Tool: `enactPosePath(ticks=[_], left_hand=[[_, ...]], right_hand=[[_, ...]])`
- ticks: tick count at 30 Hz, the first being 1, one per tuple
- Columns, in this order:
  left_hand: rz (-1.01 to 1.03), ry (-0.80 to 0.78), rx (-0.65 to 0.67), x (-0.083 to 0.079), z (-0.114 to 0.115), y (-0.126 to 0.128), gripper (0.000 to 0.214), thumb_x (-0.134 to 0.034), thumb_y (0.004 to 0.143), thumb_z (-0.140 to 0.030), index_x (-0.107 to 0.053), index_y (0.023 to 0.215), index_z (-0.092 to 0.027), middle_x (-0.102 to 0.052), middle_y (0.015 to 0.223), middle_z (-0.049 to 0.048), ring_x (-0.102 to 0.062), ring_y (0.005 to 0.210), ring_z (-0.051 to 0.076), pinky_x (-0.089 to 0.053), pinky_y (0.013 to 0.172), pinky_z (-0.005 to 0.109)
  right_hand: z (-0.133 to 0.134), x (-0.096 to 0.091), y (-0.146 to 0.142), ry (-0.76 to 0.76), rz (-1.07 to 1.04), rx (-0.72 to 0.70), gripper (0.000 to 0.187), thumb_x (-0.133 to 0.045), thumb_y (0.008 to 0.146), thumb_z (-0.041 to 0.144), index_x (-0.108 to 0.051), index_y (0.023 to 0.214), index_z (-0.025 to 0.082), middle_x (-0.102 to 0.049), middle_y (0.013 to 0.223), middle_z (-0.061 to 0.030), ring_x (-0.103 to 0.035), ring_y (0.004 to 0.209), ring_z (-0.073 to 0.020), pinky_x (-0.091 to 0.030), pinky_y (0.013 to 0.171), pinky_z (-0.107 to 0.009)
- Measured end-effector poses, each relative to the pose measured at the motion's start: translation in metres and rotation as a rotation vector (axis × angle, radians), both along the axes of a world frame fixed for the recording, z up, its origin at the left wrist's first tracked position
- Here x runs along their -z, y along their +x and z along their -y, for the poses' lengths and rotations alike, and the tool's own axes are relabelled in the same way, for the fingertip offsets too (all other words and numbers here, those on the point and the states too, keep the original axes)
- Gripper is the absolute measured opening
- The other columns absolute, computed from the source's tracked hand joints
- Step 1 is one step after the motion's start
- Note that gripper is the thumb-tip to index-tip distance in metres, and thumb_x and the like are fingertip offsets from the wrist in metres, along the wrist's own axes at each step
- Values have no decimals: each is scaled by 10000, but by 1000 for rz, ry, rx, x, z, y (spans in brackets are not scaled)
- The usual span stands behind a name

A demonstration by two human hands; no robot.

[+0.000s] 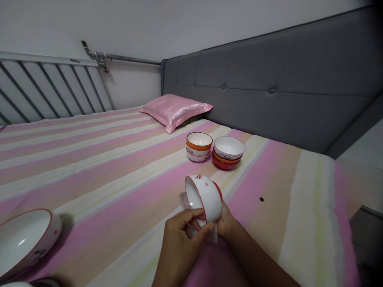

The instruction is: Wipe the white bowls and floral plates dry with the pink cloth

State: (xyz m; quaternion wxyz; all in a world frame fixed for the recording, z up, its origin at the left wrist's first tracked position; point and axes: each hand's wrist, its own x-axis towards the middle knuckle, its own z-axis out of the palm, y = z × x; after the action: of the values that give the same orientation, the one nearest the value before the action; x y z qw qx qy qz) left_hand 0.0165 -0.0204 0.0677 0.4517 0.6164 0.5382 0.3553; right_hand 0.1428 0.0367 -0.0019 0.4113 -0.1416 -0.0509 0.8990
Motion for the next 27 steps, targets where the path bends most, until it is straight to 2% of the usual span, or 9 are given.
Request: enactPosePath(ticks=[6,13,18,23,27], left_hand=[[19,114,24,1,1,6,158,-601,738,-265,-738,775,-198,-594,607,1,-436,550,110,-342,529,217],[-2,154,19,3,3,7,102,-610,718,-199,-699,670,-184,-594,588,-6,-441,532,102,-334,512,206],[-67,171,44,7,2,7,99,-599,722,-186,-673,656,-183,-588,583,-8,-448,529,103,-337,516,208],[-172,204,59,12,2,8,93,-588,722,-166,-659,665,-185,-592,600,-5,-466,541,111,-344,546,221],[-236,204,66,17,1,8,108,-573,717,-152,-660,667,-192,-612,634,5,-496,569,126,-352,576,237]], right_hand=[[-2,4,0,-48,14,35,629,-461,760,656,-617,940,74,-693,783,-118,-636,716,-238,-480,730,-368],[-2,9,0,-29,-11,21,671,-453,752,683,-632,970,74,-701,834,-128,-643,779,-250,-492,743,-379],[-1,9,1,7,-8,43,597,-472,760,645,-648,927,99,-703,826,-120,-638,763,-246,-501,735,-396],[-2,9,1,35,-8,35,609,-505,718,645,-640,963,103,-697,840,-124,-630,797,-262,-508,730,-418],[-3,10,1,34,-3,39,572,-494,733,624,-646,900,100,-695,810,-130,-628,811,-271,-509,731,-430]])
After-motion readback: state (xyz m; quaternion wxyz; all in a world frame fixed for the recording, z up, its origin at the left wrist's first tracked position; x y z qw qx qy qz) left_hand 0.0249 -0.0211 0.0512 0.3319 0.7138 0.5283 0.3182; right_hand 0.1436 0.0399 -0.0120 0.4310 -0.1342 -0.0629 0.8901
